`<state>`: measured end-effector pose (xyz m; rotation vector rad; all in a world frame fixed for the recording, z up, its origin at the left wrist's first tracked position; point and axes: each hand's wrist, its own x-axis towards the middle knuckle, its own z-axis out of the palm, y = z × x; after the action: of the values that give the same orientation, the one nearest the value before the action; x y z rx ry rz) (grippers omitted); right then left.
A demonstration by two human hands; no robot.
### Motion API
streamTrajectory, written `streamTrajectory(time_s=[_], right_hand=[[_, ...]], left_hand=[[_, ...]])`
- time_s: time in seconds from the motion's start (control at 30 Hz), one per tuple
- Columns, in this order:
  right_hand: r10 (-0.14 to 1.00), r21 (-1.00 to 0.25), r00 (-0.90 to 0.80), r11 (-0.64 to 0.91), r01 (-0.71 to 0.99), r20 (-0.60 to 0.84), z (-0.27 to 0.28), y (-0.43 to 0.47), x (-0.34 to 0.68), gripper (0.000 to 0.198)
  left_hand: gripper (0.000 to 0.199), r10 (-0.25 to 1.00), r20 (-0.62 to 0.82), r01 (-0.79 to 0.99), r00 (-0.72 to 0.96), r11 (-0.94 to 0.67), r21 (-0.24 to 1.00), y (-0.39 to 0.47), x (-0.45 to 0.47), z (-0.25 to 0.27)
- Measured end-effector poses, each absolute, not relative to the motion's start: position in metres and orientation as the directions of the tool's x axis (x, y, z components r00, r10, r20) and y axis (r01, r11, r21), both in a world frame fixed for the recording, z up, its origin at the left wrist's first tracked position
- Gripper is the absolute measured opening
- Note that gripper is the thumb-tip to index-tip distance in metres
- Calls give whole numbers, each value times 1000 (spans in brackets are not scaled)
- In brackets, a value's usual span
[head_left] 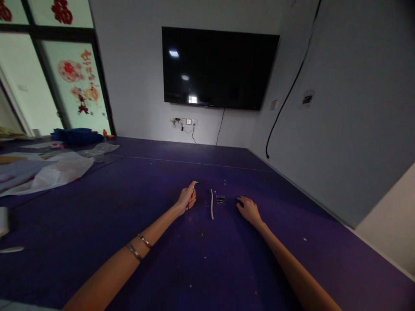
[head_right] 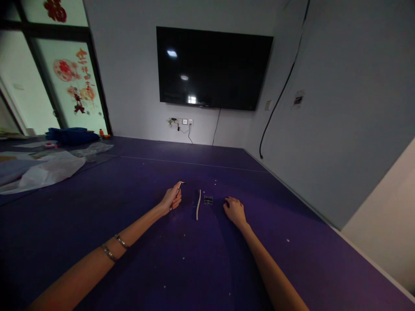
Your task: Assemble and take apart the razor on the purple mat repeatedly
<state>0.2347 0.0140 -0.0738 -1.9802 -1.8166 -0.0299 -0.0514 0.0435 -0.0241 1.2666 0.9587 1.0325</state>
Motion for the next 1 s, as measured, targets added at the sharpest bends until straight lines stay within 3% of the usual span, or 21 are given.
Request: streamTrajectory(time_s=[0.2,0.33,0.43,0.53,0.7,1.0], right_hand=[[920,-526,178,35,850,348,-61,23,239,32],[883,-635,154,188,749,443,-37,28,213,28],[928,-834,85,282,473,362,-18,28,180,26],[985,-974,22,166,153,172,-5,23,150,34],[992,-987,-122,-31,-155,-12,3,14,124,27],[991,-957,-119,-85,-276,-53,9,11,117,15]], left_hand=[[52,944,57,-76,325,-34,997,36,-47,-26],[54,929,99,-25,357,-96,995,29,-43,-25],[55,910,137,-12,391,-144,990,25,-39,-25],[55,898,159,-19,410,-165,986,22,-36,-27],[54,892,142,-8,428,-153,988,20,-34,-27],[57,895,147,27,421,-175,984,18,-33,-25]])
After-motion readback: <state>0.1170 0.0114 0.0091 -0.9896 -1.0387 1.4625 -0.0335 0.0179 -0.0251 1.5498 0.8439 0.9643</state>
